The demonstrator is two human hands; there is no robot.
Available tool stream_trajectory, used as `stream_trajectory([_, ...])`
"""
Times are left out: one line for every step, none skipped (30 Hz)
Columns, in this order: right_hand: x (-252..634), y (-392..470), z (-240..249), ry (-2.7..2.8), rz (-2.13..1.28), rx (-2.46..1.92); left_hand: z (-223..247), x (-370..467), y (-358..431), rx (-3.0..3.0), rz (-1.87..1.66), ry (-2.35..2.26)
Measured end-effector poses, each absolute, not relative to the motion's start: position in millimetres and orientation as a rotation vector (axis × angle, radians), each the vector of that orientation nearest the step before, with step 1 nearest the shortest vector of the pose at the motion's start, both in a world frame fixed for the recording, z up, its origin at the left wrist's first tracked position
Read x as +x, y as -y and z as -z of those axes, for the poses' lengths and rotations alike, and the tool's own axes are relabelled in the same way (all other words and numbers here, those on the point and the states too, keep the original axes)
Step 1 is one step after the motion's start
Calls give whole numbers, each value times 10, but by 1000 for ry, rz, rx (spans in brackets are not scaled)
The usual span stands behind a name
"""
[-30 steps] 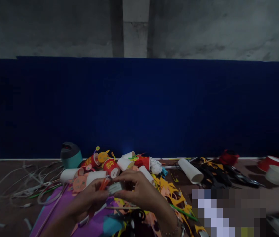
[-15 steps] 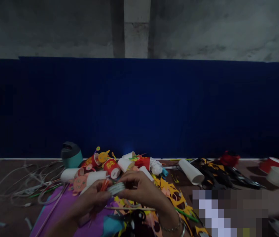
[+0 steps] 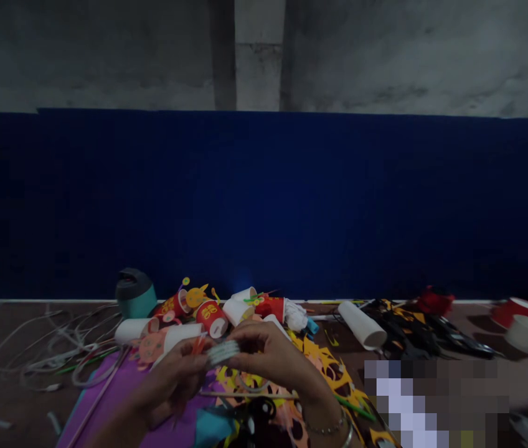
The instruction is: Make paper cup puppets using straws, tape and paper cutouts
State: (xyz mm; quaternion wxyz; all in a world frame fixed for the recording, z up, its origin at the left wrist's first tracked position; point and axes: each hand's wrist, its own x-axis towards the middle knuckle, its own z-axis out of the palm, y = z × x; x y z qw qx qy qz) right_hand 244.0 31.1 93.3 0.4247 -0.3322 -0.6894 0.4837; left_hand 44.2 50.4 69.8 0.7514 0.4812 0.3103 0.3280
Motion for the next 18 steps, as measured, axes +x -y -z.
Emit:
stream_trajectory([2456,-327,-913,1701,-1268,-778,-704,439,-498,1047,-724,-674])
stream_trajectory([2473,-343,-893,1681,-1320,-733,-712,437,-489,1043,-727,-673])
stream_trajectory([2489,-358,-875,1665,-1363,-705,-722,436,-479,1042,-719,-676])
stream_trajectory([2503,-371,-860,1650,-1400,-691,-733,437,-469,1043,-716,-685])
stream_trajectory([2516,-381,-848,1641,-1439,-681,-743,439,-462,1047,-717,-698])
stream_trajectory([2525,-388,-840,1630,-1476,-669,-753,442,-458,1055,-717,-710])
stream_trajectory([2531,-394,-835,1621,-1504,-656,-760,445,-456,1068,-716,-719])
stream_trajectory([2533,-398,-833,1615,-1519,-643,-764,448,-457,1082,-709,-723])
stream_trajectory([2532,-401,-833,1608,-1519,-635,-766,451,-459,1096,-697,-723])
stream_trajectory([2529,-403,-834,1606,-1510,-634,-766,454,-463,1105,-693,-725])
stream_trajectory([2525,-404,-835,1603,-1498,-643,-764,457,-466,1112,-694,-730])
stream_trajectory([2522,-405,-835,1601,-1487,-655,-761,458,-468,1114,-703,-740])
stream_trajectory([2520,-406,-833,1601,-1483,-663,-758,459,-469,1112,-711,-755])
stream_trajectory([2520,-406,-829,1602,-1485,-669,-754,458,-469,1105,-712,-765])
stream_trajectory([2523,-406,-824,1602,-1491,-673,-750,456,-469,1099,-708,-768])
stream_trajectory([2528,-406,-817,1601,-1499,-675,-745,452,-468,1091,-696,-763])
stream_trajectory([2534,-407,-810,1600,-1509,-674,-738,447,-468,1085,-683,-752])
stream_trajectory([2540,-408,-804,1600,-1519,-671,-730,442,-468,1078,-682,-744])
